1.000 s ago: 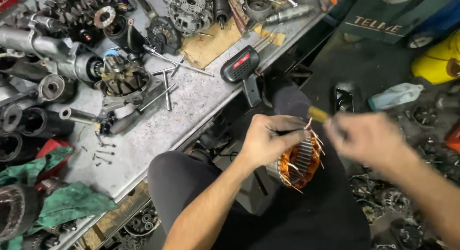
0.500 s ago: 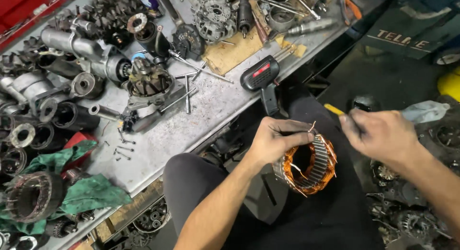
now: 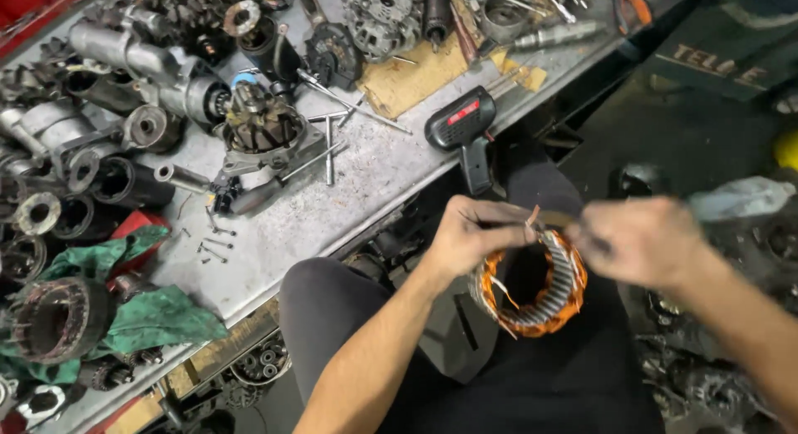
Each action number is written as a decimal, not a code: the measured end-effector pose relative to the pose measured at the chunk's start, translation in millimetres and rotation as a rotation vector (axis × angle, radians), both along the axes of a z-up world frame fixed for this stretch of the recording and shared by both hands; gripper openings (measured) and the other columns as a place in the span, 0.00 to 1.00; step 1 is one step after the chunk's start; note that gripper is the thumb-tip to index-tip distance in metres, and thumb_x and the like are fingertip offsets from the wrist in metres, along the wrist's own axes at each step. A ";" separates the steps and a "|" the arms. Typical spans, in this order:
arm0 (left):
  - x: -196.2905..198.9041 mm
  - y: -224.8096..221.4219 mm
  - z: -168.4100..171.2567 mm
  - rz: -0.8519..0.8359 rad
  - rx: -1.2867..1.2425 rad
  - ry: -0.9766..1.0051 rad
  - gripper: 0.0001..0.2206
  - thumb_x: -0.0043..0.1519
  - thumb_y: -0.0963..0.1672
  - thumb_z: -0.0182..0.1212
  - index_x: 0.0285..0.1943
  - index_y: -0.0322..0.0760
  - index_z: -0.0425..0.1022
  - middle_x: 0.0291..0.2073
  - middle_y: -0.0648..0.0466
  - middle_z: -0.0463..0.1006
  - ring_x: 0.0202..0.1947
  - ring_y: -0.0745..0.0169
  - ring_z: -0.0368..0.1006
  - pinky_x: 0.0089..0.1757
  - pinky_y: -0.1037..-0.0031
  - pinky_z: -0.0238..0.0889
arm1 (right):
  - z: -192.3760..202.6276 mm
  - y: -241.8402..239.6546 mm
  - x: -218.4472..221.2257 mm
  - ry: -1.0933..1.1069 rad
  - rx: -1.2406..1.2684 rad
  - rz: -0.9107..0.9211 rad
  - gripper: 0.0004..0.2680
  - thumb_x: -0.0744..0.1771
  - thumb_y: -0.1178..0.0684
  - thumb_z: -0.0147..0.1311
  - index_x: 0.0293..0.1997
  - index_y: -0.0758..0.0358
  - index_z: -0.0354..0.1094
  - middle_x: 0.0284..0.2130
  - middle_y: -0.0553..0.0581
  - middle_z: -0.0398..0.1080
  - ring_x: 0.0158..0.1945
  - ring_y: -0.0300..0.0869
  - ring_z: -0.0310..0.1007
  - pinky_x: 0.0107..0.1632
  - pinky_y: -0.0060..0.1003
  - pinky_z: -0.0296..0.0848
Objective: Repairing a stator component of an alternator by working on the copper windings with a small tool.
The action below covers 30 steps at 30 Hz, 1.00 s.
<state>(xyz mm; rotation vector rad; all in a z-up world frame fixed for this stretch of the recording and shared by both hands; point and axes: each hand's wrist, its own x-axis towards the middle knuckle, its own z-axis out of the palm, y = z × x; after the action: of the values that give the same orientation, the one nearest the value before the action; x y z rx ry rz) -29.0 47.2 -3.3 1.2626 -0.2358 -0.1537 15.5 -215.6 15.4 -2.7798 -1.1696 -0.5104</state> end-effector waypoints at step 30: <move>-13.5 -6.8 9.8 -0.032 0.006 -0.099 0.08 0.58 0.37 0.69 0.45 0.25 0.81 0.45 0.46 0.84 0.39 0.63 0.79 0.46 0.78 0.73 | 8.4 -12.5 18.9 0.201 -0.167 -0.096 0.09 0.68 0.43 0.51 0.34 0.53 0.73 0.22 0.50 0.75 0.16 0.46 0.72 0.23 0.41 0.72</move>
<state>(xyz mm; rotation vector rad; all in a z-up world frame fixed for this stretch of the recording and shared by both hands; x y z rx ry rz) -42.4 40.4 6.5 1.2748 -0.3412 -0.1191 34.4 -228.0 23.7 -2.9544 -1.0852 -0.1397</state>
